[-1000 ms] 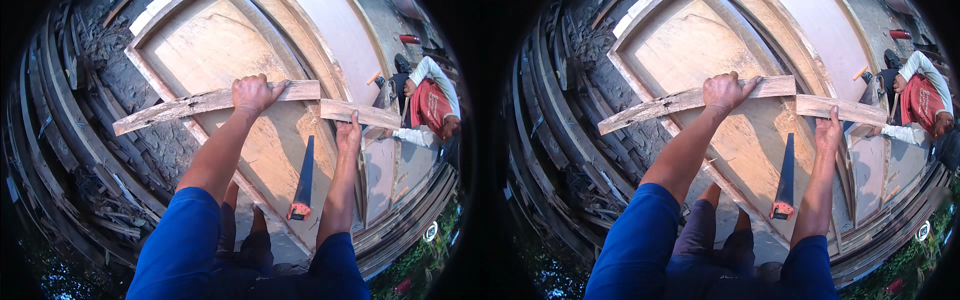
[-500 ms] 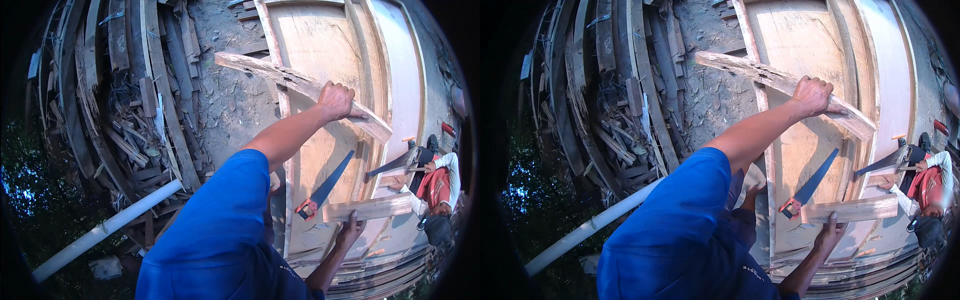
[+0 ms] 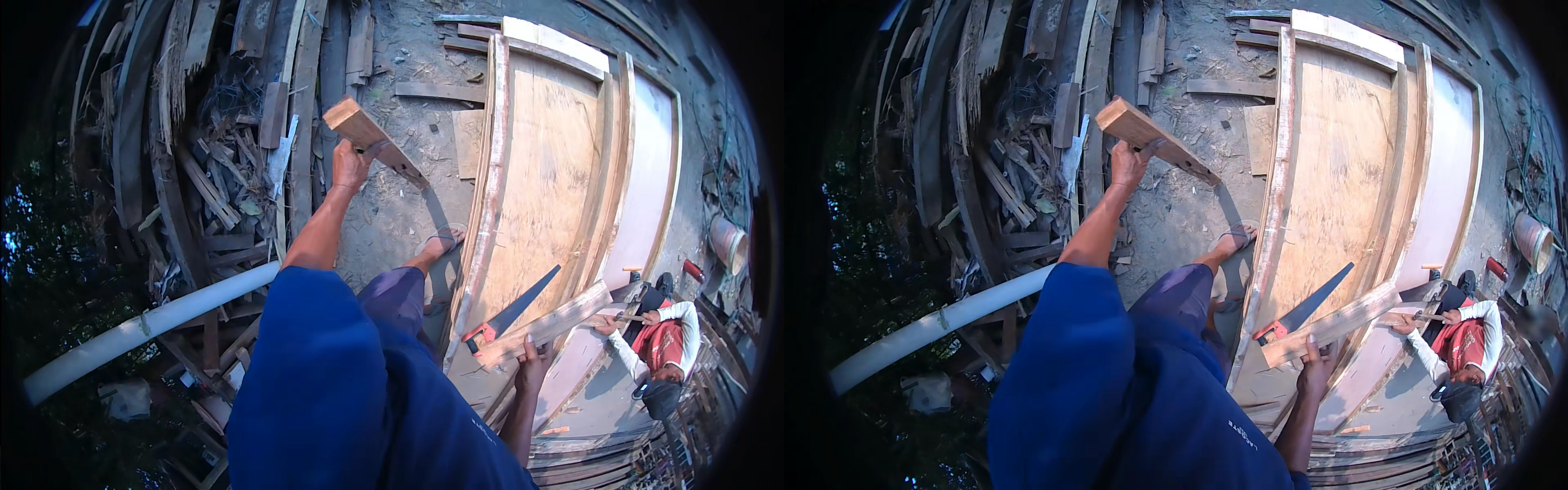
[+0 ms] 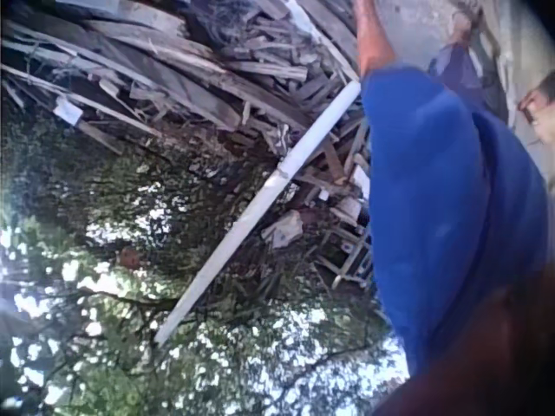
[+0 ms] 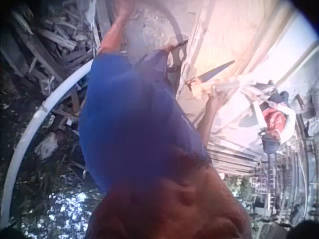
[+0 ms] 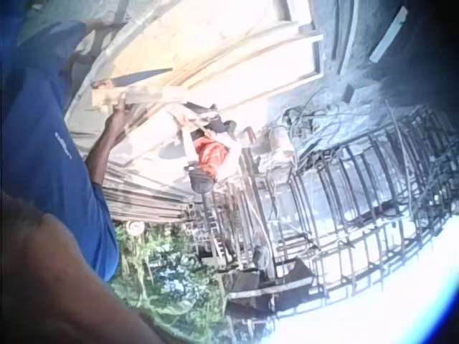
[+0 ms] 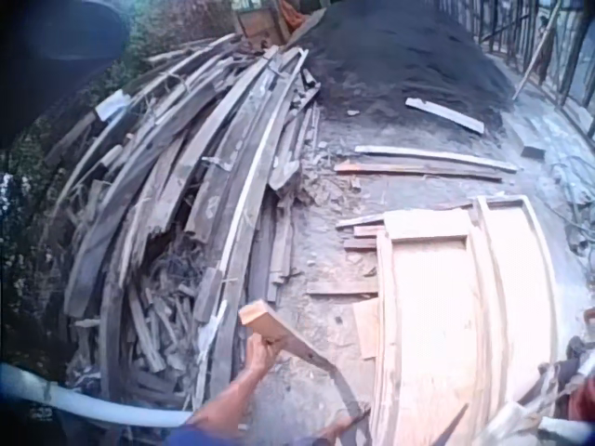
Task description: The person builds a wood frame by sawing a wood board, using an axe as a hammer to drive nails into the wood, and positioning the boards by hand.
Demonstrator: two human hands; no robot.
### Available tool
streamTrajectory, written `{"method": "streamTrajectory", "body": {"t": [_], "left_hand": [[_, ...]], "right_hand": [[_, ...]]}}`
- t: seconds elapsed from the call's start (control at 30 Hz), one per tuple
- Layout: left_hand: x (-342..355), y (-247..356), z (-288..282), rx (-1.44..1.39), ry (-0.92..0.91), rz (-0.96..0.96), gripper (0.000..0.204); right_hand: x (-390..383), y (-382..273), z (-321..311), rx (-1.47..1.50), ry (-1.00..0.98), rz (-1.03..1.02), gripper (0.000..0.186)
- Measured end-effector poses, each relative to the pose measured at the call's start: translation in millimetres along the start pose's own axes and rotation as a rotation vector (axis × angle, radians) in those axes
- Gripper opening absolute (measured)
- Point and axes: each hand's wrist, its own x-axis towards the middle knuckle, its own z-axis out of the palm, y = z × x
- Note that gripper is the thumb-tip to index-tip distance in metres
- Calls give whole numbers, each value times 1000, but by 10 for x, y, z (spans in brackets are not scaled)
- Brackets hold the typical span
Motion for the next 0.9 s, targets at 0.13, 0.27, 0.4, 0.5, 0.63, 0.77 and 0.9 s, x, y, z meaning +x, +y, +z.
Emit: {"method": "streamTrajectory", "body": {"t": [0.13, 0.27, 0.4, 0.5, 0.63, 0.77, 0.9], "left_hand": [[-346, -721, -711, -174, 438, -191, 63], [-372, -1379, -1279, -302, 535, -449, 75], [-473, -1896, -1672, -503, 524, -917, 83], [-448, -2090, -1754, -434, 358, -849, 76], [-567, -1668, -1223, -261, 56, -737, 38], [-1021, -761, -274, -186, -443, -536, 42], [-1854, 634, 597, -197, -1087, -524, 68]], "right_hand": [[56, -7, -57, -154, -24, -73, 49], [-86, -298, 223, -166, -71, -69, 47], [56, -156, 343, -331, -61, 1, 47], [60, -25, 487, -84, -106, -32, 48], [-134, 67, 518, 103, -113, 67, 48], [-186, 304, 672, 216, -46, 102, 51], [-240, 625, 728, 288, 6, 36, 62]]}}
